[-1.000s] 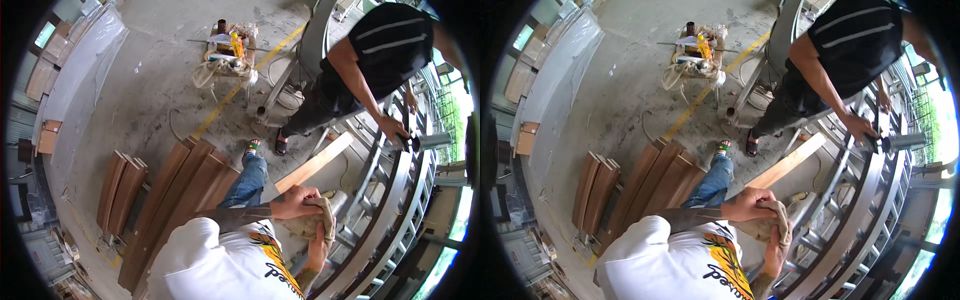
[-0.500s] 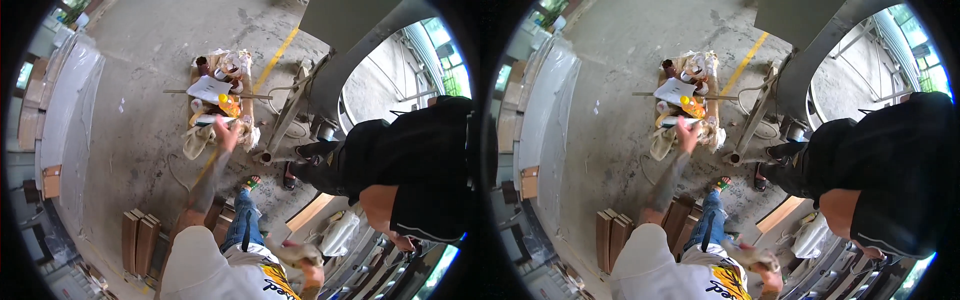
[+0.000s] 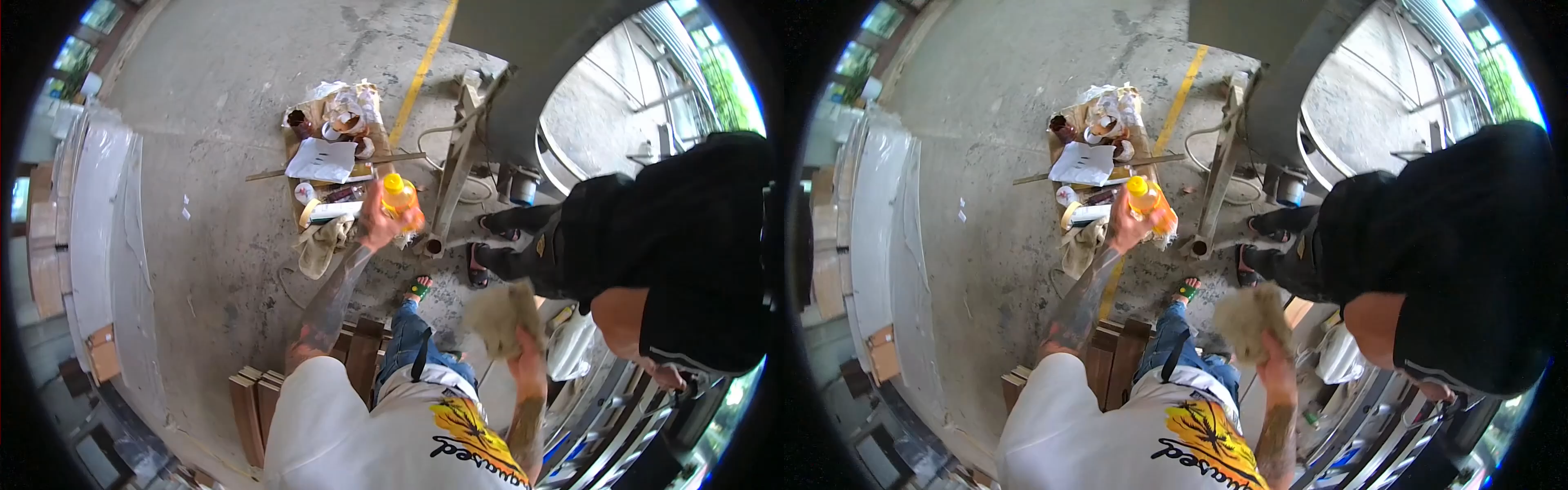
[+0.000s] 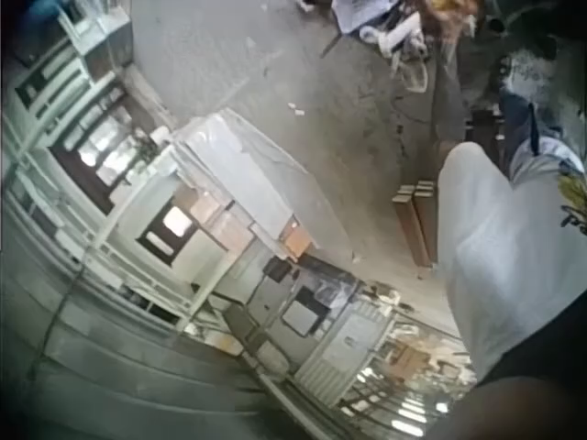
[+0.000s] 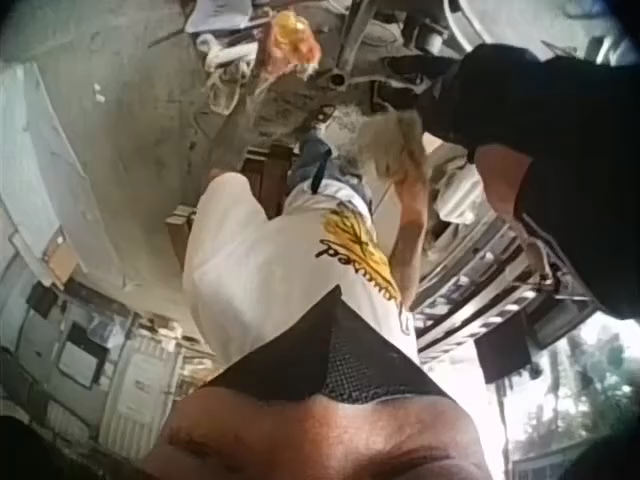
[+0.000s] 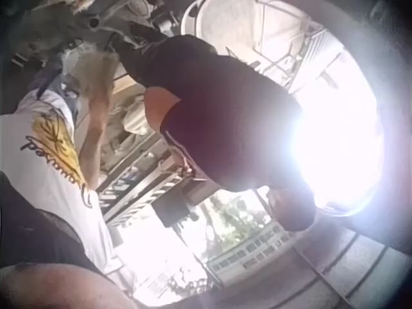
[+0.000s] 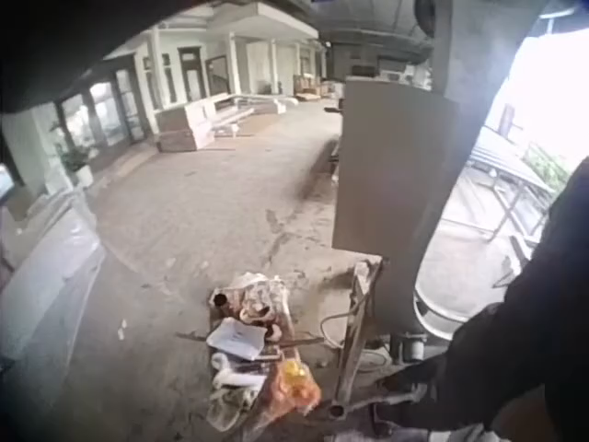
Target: Wiping down and applying sealant to wooden planks on a rack.
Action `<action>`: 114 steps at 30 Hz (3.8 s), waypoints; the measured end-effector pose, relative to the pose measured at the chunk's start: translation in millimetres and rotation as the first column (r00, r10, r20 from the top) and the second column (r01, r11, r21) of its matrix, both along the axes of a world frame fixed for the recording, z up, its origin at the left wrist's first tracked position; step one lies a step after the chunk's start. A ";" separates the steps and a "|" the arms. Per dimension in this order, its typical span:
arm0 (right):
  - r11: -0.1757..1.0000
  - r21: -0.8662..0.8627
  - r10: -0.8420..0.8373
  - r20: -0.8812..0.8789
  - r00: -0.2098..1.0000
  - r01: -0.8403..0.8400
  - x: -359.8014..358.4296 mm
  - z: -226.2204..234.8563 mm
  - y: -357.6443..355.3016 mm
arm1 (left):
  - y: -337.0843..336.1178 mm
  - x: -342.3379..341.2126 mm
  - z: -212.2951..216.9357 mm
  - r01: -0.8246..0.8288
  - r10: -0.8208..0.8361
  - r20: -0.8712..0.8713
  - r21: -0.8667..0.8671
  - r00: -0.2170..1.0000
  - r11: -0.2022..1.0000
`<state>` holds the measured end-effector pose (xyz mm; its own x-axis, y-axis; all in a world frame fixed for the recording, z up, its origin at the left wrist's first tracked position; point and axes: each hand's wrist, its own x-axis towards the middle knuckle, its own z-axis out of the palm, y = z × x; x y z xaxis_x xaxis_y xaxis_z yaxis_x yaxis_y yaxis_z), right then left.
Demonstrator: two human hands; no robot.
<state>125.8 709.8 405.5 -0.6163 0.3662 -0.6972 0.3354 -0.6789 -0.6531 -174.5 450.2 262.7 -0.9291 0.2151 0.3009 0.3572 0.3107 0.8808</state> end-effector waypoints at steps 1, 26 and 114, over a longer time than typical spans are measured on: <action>0.996 -0.055 -0.062 0.079 0.995 0.067 -3.9 -20.4 15.2 | 9.1 17.0 17.0 0.106 -0.154 0.189 0.245 0.970 0.964; 0.849 -0.529 -0.121 -0.226 0.967 -0.017 -67.0 -86.6 -20.2 | 17.4 159.8 120.9 -0.028 -0.775 0.591 0.791 -0.223 0.612; 0.630 -0.492 -0.772 -0.312 0.554 0.601 35.7 -49.4 42.6 | 180.2 239.7 113.4 0.317 -0.712 0.699 0.661 0.071 0.680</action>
